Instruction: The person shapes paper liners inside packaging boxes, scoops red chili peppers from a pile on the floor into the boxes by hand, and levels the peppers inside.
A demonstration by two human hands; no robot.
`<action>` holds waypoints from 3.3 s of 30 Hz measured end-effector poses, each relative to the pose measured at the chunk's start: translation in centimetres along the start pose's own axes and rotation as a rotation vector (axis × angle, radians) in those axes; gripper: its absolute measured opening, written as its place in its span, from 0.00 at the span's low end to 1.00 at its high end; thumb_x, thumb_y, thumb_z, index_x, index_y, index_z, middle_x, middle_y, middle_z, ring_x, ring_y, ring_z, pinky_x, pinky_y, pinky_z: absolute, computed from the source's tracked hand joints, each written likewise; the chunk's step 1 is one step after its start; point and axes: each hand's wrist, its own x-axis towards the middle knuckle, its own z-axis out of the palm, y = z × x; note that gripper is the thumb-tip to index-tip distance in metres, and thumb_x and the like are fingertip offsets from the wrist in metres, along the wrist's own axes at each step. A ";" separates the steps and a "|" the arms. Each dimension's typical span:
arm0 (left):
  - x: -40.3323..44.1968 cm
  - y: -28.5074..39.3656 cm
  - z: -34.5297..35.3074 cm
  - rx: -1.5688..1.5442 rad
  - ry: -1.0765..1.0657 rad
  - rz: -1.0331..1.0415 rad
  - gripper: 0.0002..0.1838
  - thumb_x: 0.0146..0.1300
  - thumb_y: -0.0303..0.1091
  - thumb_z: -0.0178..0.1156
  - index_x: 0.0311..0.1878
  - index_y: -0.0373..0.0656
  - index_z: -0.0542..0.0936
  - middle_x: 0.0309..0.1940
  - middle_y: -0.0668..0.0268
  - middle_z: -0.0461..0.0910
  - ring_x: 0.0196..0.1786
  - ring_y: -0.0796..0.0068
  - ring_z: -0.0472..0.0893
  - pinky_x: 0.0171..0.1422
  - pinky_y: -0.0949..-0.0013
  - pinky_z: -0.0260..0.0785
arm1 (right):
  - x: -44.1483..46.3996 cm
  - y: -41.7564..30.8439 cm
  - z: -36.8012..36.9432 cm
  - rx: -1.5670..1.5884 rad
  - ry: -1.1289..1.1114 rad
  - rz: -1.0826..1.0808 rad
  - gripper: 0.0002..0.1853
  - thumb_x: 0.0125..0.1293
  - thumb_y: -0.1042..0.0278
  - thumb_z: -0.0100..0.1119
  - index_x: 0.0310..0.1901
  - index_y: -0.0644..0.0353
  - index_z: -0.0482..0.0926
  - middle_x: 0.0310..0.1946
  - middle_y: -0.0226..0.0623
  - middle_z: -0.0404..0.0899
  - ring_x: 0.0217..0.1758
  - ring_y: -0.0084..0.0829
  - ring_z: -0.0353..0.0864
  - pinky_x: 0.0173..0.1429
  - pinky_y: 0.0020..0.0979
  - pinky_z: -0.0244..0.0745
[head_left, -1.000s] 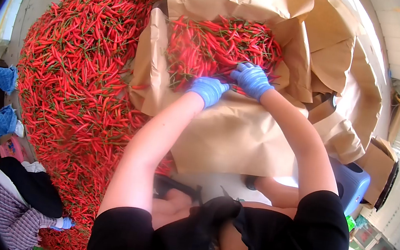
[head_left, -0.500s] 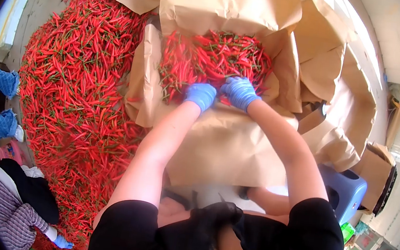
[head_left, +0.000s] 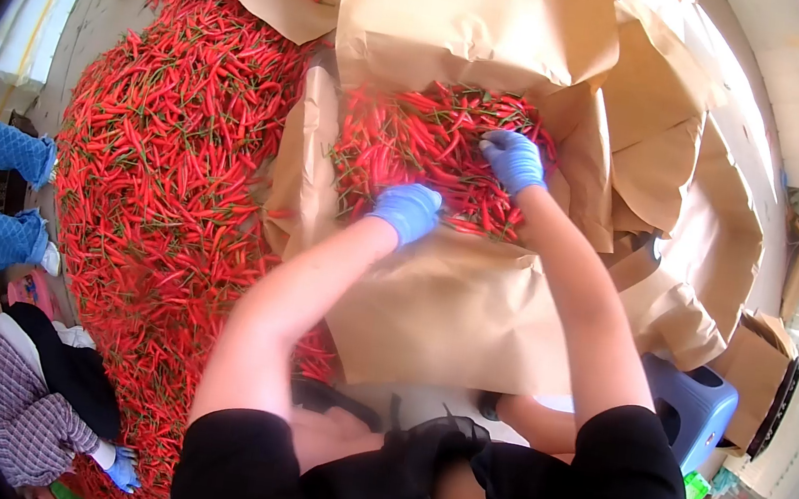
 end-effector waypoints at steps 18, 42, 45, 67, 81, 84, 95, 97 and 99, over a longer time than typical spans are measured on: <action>-29.0 -6.7 0.2 -0.720 0.435 -0.393 0.08 0.57 0.31 0.62 0.37 0.37 0.78 0.24 0.71 0.76 0.27 0.84 0.72 0.33 0.76 0.68 | 9.2 -5.8 -0.9 -0.650 0.063 -0.091 0.12 0.57 0.58 0.56 0.36 0.55 0.81 0.36 0.43 0.81 0.41 0.45 0.80 0.49 0.42 0.74; -38.4 -9.9 14.8 -1.270 0.647 -0.593 0.15 0.60 0.27 0.56 0.50 0.37 0.75 0.42 0.61 0.80 0.45 0.73 0.78 0.52 0.71 0.70 | -4.1 -13.9 6.9 -0.904 -0.460 -0.400 0.36 0.56 0.48 0.60 0.67 0.32 0.59 0.68 0.38 0.57 0.68 0.45 0.60 0.64 0.42 0.66; -39.3 -9.9 15.1 -1.526 0.727 -0.600 0.15 0.60 0.20 0.52 0.51 0.39 0.74 0.30 0.69 0.75 0.27 0.84 0.71 0.34 0.78 0.68 | -1.8 -10.9 4.2 -0.889 -0.997 -0.434 0.35 0.53 0.60 0.62 0.65 0.42 0.63 0.62 0.44 0.66 0.65 0.42 0.66 0.67 0.34 0.62; -51.8 -15.3 16.9 -2.010 0.655 -1.031 0.43 0.58 0.57 0.58 0.72 0.56 0.49 0.70 0.60 0.54 0.69 0.53 0.58 0.62 0.48 0.60 | -16.8 -17.9 23.4 0.218 -1.144 0.288 0.46 0.59 0.35 0.53 0.72 0.40 0.42 0.72 0.32 0.47 0.73 0.39 0.49 0.58 0.59 0.62; -49.0 -18.6 20.1 -2.230 0.618 -0.621 0.44 0.56 0.60 0.58 0.72 0.58 0.52 0.72 0.64 0.51 0.68 0.59 0.59 0.50 0.52 0.70 | -19.2 -20.9 28.7 0.749 -1.513 0.674 0.40 0.60 0.35 0.51 0.67 0.54 0.59 0.62 0.36 0.66 0.62 0.34 0.68 0.65 0.37 0.64; -51.6 -18.2 15.8 -1.980 0.434 -0.691 0.45 0.56 0.61 0.57 0.72 0.57 0.50 0.72 0.64 0.51 0.65 0.55 0.64 0.48 0.51 0.71 | -17.3 -23.3 27.5 0.162 -1.539 0.472 0.46 0.55 0.29 0.52 0.68 0.54 0.56 0.62 0.38 0.66 0.61 0.32 0.67 0.61 0.38 0.67; -50.7 -17.2 22.0 -2.046 0.788 -0.763 0.45 0.59 0.60 0.55 0.72 0.51 0.47 0.70 0.60 0.51 0.69 0.57 0.59 0.64 0.48 0.59 | -20.0 -22.5 28.7 0.244 -1.381 0.611 0.50 0.52 0.22 0.45 0.70 0.45 0.47 0.71 0.34 0.45 0.71 0.40 0.49 0.69 0.47 0.53; -47.8 -17.6 24.9 -2.021 1.039 -0.601 0.40 0.59 0.61 0.54 0.69 0.48 0.57 0.66 0.59 0.62 0.68 0.67 0.61 0.67 0.52 0.57 | -22.8 -25.0 30.0 0.086 -1.022 0.766 0.40 0.60 0.33 0.47 0.69 0.44 0.54 0.66 0.37 0.58 0.63 0.37 0.65 0.60 0.45 0.67; -46.6 -17.8 25.6 -2.203 1.245 -0.556 0.35 0.61 0.61 0.52 0.63 0.46 0.67 0.58 0.61 0.72 0.59 0.73 0.71 0.62 0.62 0.66 | -24.2 -25.8 32.1 0.294 -1.011 0.871 0.38 0.60 0.35 0.50 0.66 0.48 0.59 0.62 0.37 0.64 0.62 0.35 0.67 0.62 0.44 0.67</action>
